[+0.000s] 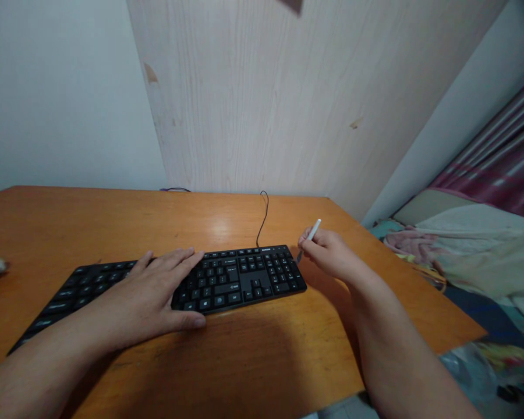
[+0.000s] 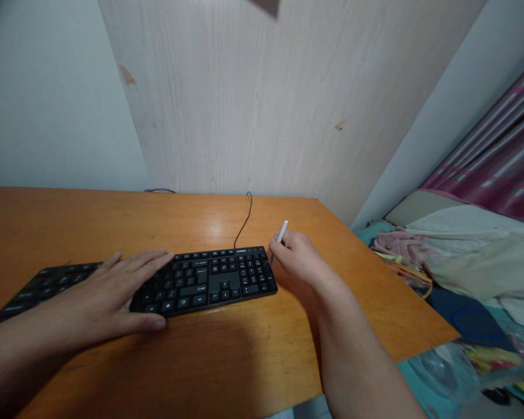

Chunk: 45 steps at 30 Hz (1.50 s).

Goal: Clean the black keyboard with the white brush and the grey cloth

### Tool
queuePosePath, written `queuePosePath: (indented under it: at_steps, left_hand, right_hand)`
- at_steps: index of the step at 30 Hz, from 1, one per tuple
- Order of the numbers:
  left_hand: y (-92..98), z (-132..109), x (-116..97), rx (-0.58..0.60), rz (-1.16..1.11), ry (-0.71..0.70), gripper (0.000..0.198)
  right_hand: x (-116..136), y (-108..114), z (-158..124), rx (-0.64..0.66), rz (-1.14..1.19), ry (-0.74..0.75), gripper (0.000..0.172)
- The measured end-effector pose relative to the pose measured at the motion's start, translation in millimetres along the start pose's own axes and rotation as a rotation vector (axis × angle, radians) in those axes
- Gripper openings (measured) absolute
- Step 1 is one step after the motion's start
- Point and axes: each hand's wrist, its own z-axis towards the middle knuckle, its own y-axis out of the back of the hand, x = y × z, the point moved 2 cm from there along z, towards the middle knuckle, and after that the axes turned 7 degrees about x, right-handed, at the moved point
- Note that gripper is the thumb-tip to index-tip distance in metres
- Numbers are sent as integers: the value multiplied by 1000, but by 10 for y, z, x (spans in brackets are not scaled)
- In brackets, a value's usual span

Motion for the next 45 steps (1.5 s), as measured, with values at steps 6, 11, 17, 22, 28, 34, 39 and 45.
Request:
queuePosePath:
  at_steps: [6,11,17,22,28,34,39,45]
  left_hand:
    - [-1,6,1,-4,7,-5,115]
    - [-29,10,38,-25,-8,-33,112]
    - [-46,10,62,-42,-20,-34,111]
    - [-6,7,17,-17,-33,-10,113]
    - [-1,8,3,5,-24,0,114]
    - [-21,14,35,-28,-23,-22,112]
    - [-28,15,46,-35,-12,-26,110]
    - [-31,9,54,-25,1,-30,111]
  right_hand:
    - [56,50,-4,-108,1,-24,29]
    - [63,24,-15,-3,20,18,28]
    - [2,57,-31,78,100,-56,23]
    - [36,66,-31,13,46,-57,24]
    - [128,42,-97,227,141,1,24]
    - [239,-14,-108,181,354,-29,23]
    - [343,-211,-134,304,491,8,27]
    - [290,-175,-137,264,357,2,27]
